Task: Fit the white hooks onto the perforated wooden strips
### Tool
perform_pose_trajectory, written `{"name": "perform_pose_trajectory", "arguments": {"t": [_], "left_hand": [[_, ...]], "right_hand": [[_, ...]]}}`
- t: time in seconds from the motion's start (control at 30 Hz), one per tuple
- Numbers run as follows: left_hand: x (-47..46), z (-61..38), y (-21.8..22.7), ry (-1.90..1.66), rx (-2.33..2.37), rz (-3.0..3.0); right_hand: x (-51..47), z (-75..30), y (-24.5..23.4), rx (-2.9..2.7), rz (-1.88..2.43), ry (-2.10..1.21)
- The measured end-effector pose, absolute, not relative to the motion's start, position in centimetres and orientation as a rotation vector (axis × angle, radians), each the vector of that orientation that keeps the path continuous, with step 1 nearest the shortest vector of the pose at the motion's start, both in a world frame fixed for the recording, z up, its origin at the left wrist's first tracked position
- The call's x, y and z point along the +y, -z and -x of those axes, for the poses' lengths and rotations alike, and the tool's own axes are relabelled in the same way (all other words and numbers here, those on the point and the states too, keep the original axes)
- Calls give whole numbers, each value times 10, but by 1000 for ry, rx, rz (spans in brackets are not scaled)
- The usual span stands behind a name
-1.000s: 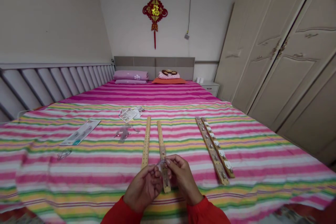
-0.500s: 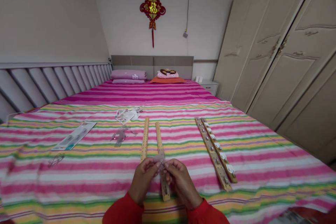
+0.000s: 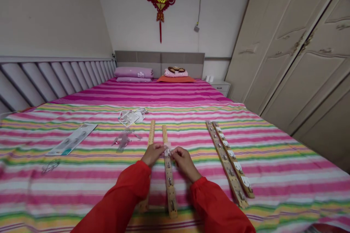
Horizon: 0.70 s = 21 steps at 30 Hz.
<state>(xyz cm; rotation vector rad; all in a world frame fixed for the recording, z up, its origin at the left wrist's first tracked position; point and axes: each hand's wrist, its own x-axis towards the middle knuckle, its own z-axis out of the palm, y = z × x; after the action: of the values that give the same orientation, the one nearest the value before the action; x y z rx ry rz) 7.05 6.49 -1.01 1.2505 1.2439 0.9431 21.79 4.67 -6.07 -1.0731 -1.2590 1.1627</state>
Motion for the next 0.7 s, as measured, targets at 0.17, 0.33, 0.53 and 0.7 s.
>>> {"name": "perform_pose_trajectory", "arguments": {"t": [0.17, 0.33, 0.53, 0.7], "left_hand": [[82, -75, 32, -939, 1295, -1213], [89, -77, 48, -953, 1349, -1209], [92, -77, 57, -952, 1402, -1228], [94, -78, 59, -923, 1460, -1241]], "right_hand": [[63, -217, 80, -1359, 1151, -1058], [70, -217, 87, -1407, 1230, -1031], [70, -216, 88, -1458, 1292, -967], [73, -214, 92, -1472, 1316, -957]]}}
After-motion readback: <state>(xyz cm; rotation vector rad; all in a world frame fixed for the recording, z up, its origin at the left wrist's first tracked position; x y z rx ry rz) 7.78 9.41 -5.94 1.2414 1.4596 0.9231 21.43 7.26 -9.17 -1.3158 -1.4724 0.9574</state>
